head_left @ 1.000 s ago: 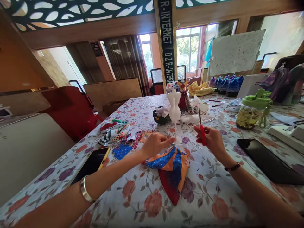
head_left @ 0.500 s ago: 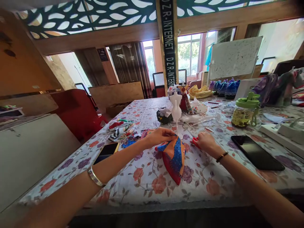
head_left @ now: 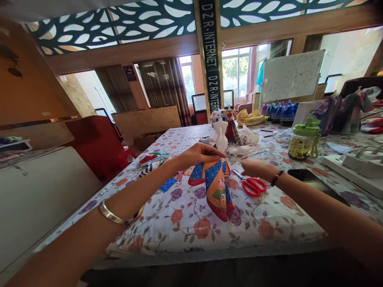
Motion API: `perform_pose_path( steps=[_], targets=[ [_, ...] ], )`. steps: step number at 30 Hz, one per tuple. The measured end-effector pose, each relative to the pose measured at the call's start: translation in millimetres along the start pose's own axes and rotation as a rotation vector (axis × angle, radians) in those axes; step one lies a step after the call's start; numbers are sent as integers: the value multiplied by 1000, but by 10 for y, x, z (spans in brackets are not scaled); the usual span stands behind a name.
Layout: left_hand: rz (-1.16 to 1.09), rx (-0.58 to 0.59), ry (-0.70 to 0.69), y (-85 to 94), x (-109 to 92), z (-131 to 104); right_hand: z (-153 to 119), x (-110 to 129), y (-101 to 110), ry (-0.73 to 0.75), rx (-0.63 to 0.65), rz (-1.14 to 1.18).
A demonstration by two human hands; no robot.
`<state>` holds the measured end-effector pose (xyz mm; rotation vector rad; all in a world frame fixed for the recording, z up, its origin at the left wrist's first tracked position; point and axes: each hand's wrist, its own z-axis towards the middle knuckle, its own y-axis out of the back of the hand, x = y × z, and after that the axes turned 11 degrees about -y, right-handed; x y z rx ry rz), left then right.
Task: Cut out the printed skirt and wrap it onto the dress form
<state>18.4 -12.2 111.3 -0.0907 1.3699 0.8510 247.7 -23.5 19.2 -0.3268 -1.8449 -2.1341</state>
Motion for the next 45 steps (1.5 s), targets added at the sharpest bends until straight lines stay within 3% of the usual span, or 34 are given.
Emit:
perform_pose_path(
  steps=[5, 9, 14, 20, 25, 34, 45],
  targets=[
    [104, -1, -81, 85, -102, 72, 12, 233, 136, 133, 35, 414],
    [134, -17, -110, 176, -87, 146, -72, 385, 89, 243, 62, 678],
    [172, -208, -99, 303, 20, 245, 3, 397, -3, 149, -128, 810],
    [229, -477, -87, 359, 330, 412, 316, 274, 176, 4, -424, 712],
    [243, -607, -131, 310, 535, 579, 459, 289, 341, -62, -541, 474],
    [95, -669, -182, 296, 727, 788, 656, 255, 374, -91, -510, 285],
    [-103, -706, -154, 244, 881, 870, 815, 197, 284, -47, -449, 424]
  ],
)
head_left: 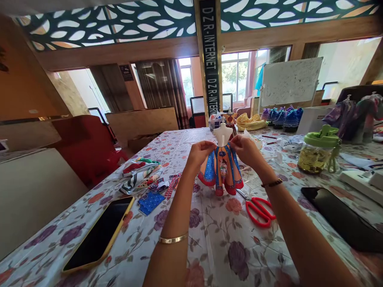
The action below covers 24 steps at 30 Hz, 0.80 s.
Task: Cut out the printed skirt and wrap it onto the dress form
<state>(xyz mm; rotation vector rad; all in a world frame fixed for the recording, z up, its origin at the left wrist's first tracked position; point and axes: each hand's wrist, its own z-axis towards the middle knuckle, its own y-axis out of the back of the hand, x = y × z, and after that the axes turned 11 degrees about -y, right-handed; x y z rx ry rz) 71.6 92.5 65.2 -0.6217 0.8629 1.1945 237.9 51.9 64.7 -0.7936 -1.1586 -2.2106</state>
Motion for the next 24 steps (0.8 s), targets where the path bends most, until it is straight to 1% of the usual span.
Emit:
perform_pose_path(
  steps=[5, 10, 17, 24],
  targets=[
    [-10, -28, -16, -3, 45, 45, 55, -46, -20, 2, 76, 81],
    [3, -11, -30, 21, 53, 84, 87, -17, -33, 14, 102, 84],
    [45, -12, -51, 45, 107, 116, 101, 74, -26, 34, 71, 21],
    [159, -41, -103, 15, 112, 130, 0, 236, -20, 43, -25, -23]
  ],
)
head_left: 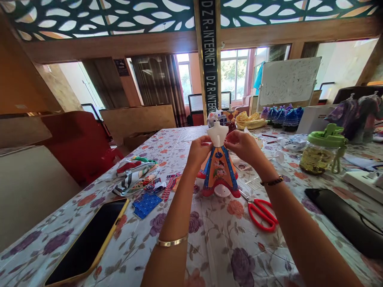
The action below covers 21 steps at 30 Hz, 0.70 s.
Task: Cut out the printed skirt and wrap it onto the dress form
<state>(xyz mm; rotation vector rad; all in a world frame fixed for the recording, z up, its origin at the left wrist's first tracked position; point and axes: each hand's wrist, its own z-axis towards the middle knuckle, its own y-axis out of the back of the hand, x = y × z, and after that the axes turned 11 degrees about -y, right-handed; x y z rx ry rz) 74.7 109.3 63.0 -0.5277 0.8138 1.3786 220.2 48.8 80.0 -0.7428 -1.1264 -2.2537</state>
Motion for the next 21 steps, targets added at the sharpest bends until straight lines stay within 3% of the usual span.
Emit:
perform_pose_path(
  steps=[9, 21],
  targets=[
    [113, -172, -37, -160, -64, -79, -106, 140, -188, -167, -159, 18],
    [158, -325, -40, -215, -52, -120, -175, 181, -432, -183, -379, 211]
  ],
)
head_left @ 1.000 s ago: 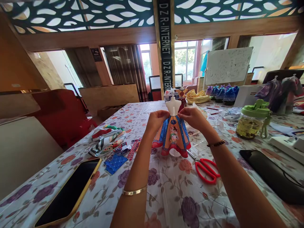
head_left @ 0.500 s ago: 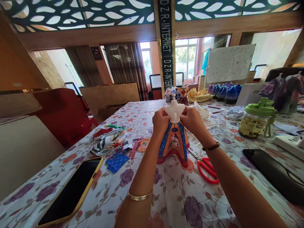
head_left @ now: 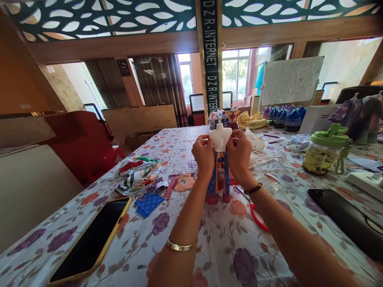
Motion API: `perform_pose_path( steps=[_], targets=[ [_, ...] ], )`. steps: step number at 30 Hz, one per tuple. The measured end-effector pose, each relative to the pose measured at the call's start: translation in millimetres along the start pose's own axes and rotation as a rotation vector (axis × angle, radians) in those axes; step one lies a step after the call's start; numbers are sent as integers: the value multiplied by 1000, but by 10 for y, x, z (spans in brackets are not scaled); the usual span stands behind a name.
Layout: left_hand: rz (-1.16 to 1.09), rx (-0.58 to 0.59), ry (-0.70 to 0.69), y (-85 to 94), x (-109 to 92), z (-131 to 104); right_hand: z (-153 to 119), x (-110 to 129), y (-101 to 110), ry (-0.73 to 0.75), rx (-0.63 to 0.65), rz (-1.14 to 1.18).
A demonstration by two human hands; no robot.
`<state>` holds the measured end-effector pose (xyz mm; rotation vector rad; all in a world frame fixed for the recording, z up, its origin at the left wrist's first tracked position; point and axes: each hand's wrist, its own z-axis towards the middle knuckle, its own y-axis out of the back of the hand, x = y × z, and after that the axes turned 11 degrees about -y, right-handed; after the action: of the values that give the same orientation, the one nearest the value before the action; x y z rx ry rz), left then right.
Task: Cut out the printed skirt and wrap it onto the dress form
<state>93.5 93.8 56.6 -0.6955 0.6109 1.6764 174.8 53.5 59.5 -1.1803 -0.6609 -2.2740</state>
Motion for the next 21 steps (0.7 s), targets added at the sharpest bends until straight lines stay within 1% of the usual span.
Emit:
perform_pose_path(
  steps=[6, 11, 15, 17, 18, 21],
  targets=[
    [46, -26, -48, 23, -58, -29, -15, -41, -45, 41, -9, 117],
    [94, -84, -117, 27, -111, -62, -39, -61, -72, 84, -71, 195],
    [33, -93, -139, 4, -68, -80, -55, -84, -90, 95, -78, 237],
    [-30, -57, -128, 1, -11, -70, -53, -105, -97, 83, -78, 241],
    [-64, -19, -115, 6, 22, -59, -49, -117, -100, 83, -79, 230],
    [-154, 155, -62, 62, 119, -1, -25, -159, -101, 123, -83, 161]
  ],
)
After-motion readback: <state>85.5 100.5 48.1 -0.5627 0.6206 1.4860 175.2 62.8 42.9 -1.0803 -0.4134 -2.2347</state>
